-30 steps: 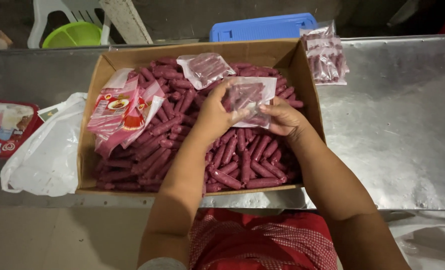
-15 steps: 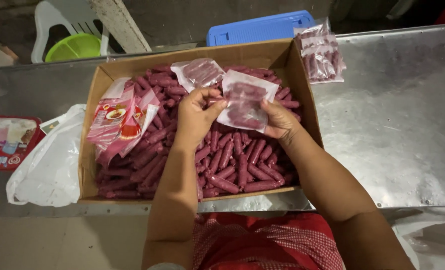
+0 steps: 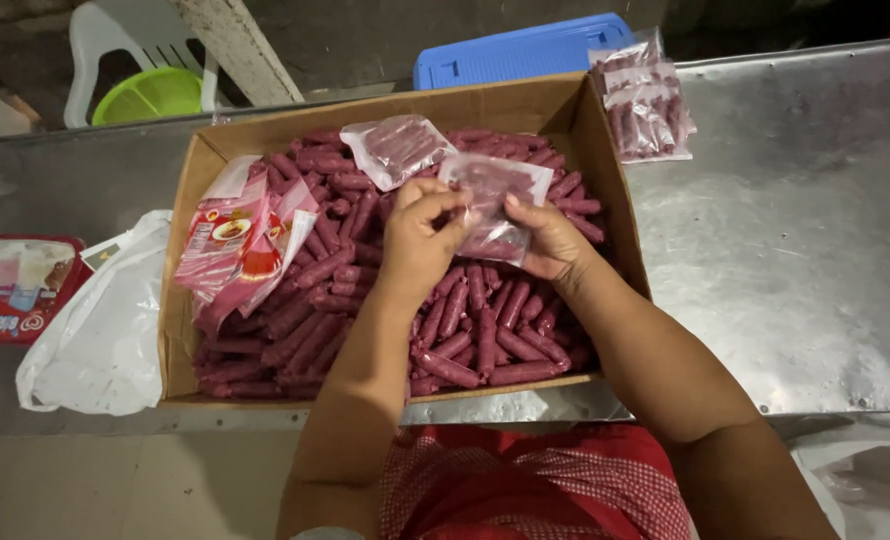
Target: Manually filling small plastic bags with sausages from a large cardboard box on a stainless steel table.
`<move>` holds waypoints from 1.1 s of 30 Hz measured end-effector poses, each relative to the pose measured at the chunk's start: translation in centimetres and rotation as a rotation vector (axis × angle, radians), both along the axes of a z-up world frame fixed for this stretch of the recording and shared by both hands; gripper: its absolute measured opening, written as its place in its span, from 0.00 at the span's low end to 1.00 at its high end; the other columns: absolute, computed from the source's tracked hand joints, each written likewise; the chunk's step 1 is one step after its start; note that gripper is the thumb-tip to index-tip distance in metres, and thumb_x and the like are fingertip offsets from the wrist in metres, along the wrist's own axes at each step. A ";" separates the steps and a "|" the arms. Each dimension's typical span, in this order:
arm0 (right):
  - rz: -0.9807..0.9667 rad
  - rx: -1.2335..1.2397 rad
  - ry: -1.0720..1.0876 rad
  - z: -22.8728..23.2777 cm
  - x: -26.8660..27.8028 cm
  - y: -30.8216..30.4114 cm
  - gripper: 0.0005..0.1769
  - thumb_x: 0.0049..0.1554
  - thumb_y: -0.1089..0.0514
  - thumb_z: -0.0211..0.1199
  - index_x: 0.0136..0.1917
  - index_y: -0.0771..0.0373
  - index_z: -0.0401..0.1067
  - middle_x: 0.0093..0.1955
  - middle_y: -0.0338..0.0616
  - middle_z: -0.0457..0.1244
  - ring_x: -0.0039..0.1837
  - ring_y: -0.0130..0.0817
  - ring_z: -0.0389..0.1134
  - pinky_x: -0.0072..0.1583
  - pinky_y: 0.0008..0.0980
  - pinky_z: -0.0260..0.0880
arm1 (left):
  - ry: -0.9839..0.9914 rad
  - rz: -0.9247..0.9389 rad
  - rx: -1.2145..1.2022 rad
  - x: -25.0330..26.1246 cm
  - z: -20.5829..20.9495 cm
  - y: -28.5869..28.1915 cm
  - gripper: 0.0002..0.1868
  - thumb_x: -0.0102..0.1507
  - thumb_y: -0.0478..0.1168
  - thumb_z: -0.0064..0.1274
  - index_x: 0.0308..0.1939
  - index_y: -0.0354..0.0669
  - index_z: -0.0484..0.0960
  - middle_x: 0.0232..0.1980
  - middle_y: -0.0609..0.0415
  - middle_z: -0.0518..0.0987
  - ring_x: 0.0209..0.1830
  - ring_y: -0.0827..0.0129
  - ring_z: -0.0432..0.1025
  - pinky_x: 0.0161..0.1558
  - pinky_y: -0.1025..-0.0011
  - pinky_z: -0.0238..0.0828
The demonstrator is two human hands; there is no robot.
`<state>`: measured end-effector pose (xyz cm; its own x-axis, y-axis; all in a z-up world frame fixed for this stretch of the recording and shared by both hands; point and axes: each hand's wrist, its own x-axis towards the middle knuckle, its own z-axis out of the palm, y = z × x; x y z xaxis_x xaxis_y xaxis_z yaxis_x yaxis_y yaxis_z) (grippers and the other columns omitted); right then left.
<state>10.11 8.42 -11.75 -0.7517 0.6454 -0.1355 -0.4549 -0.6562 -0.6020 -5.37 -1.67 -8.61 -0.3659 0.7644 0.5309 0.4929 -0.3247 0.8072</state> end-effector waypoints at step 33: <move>0.006 -0.100 0.121 3.8 0.0 -0.3 0.41 0.54 0.36 0.67 0.74 0.56 0.65 0.70 0.58 0.64 0.70 0.58 0.66 0.67 0.68 0.67 | -0.327 0.173 -0.011 0.6 0.2 0.5 0.13 0.62 0.32 0.61 0.50 0.43 0.79 0.37 0.52 0.85 0.36 0.73 0.79 0.37 0.73 0.78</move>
